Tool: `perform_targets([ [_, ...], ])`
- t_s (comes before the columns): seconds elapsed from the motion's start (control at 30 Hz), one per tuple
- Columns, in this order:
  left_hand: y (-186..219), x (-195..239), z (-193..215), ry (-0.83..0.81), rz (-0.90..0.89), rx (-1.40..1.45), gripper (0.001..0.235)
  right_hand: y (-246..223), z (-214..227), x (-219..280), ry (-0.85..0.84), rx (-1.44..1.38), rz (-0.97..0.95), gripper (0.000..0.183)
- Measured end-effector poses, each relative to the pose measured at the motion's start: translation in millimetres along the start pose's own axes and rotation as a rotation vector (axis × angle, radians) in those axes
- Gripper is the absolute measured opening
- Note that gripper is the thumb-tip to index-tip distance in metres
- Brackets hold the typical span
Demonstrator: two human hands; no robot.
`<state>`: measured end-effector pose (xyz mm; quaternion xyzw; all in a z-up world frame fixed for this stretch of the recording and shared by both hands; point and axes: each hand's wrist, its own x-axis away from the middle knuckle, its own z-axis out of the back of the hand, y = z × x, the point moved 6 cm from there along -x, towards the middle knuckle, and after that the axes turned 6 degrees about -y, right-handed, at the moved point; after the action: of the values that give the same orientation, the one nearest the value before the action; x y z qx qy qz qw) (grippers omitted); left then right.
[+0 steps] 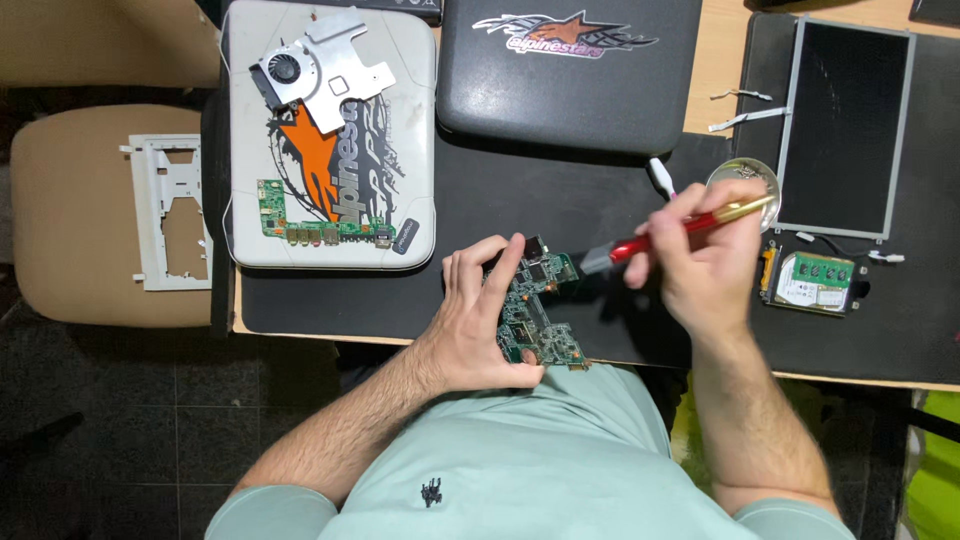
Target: The person cleans various disassembled laptop components on a desk using a paintbrush and a toothbrush. They brush a motherboard, a RAM stick, a hard drive, and a small cable, then open a black carrying case to reveal its interior.
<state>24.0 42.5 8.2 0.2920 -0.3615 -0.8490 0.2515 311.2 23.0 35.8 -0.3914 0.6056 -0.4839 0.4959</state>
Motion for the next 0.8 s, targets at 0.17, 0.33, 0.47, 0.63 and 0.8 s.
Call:
perform_targets([
  [0.17,0,1,-1,-0.005,0.003,0.000,0.152,12,-6,13,0.037,-0.269,-0.021,0.035],
  [0.33,1,0,0,-0.006,-0.003,0.009,0.153,-1,1,11,0.099,-0.204,0.019,0.037],
  [0.47,4,-1,4,-0.011,-0.019,0.010,0.154,-9,-15,7,0.070,-0.091,0.024,0.038],
  [0.63,3,-2,0,-0.039,-0.003,0.037,0.152,-15,-11,13,0.118,-0.267,0.002,0.032],
  [0.8,4,-4,6,-0.024,0.035,0.049,0.156,-58,2,20,0.129,0.228,0.094,0.038],
])
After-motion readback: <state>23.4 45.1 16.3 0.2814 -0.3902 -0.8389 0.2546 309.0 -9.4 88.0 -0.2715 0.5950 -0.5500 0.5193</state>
